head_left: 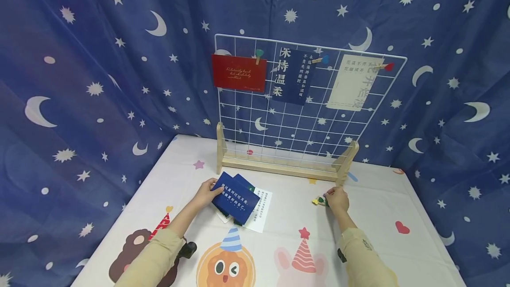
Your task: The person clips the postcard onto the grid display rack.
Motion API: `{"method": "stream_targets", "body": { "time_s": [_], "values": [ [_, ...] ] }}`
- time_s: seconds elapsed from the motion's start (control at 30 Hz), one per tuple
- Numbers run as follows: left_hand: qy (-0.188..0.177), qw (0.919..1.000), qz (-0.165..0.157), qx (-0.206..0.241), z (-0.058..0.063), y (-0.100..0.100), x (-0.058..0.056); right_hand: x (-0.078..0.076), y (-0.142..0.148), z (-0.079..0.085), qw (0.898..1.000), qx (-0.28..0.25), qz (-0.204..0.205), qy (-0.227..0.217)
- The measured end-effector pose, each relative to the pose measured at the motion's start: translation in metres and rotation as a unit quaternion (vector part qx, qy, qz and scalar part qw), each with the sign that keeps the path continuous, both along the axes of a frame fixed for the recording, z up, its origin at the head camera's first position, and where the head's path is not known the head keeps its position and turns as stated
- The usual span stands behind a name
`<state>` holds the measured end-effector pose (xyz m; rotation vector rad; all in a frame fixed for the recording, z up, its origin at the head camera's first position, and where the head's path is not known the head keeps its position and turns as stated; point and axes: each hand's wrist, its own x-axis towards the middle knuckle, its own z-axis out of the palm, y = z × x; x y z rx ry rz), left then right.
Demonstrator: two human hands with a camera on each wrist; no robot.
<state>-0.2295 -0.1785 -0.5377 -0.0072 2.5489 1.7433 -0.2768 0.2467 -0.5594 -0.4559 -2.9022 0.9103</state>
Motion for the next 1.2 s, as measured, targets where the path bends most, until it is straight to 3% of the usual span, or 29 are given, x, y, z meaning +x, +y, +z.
{"method": "stream_targets", "body": {
  "time_s": [0.2,0.23,0.3,0.6,0.67,0.7,0.73,0.83,0.9,0.93,0.97,1.0,1.1,1.2],
  "values": [
    [-0.011,0.9999,0.004,-0.005,0.003,0.004,0.001,-0.001,0.003,-0.001,1.000,-0.009,0.004,-0.010],
    [-0.012,0.9999,0.007,-0.003,-0.002,0.003,-0.002,-0.001,0.003,0.000,1.000,-0.012,0.004,-0.010],
    [-0.010,0.9999,0.005,-0.002,-0.001,0.004,-0.001,-0.001,0.004,0.000,1.000,-0.018,0.003,-0.007],
    [-0.019,0.9998,-0.005,-0.005,0.006,0.006,-0.002,-0.003,0.007,-0.001,0.998,-0.058,-0.006,0.033],
    [-0.001,0.9998,-0.019,0.007,0.002,0.004,-0.004,-0.003,0.008,-0.002,0.996,-0.079,-0.007,0.043],
    [0.012,0.9994,-0.029,0.013,-0.002,0.002,-0.005,-0.004,0.008,-0.003,0.995,-0.089,-0.008,0.048],
    [0.030,0.9984,-0.041,0.023,-0.018,-0.003,-0.013,-0.004,0.008,-0.004,0.994,-0.100,-0.008,0.052],
    [0.083,0.9920,-0.079,0.052,-0.080,-0.020,-0.045,-0.004,0.008,-0.006,0.989,-0.139,-0.005,0.058],
    [0.073,0.9929,-0.081,0.049,-0.108,-0.027,-0.061,-0.004,0.008,-0.007,0.983,-0.174,-0.004,0.055],
    [0.065,0.9937,-0.077,0.047,-0.116,-0.029,-0.067,-0.004,0.008,-0.007,0.980,-0.192,-0.003,0.052],
    [0.071,0.9926,-0.083,0.052,-0.116,-0.029,-0.066,-0.004,0.008,-0.008,0.977,-0.209,-0.003,0.049],
    [0.055,0.9950,-0.070,0.044,-0.104,-0.025,-0.060,-0.005,0.008,-0.008,0.973,-0.225,-0.003,0.046],
    [0.026,0.9982,-0.041,0.034,-0.053,-0.010,-0.032,-0.006,0.007,-0.009,0.967,-0.251,-0.010,0.041],
    [-0.001,0.9999,-0.010,0.009,-0.012,0.004,-0.010,-0.007,0.008,-0.010,0.971,-0.233,-0.012,0.043]
  ]
}}
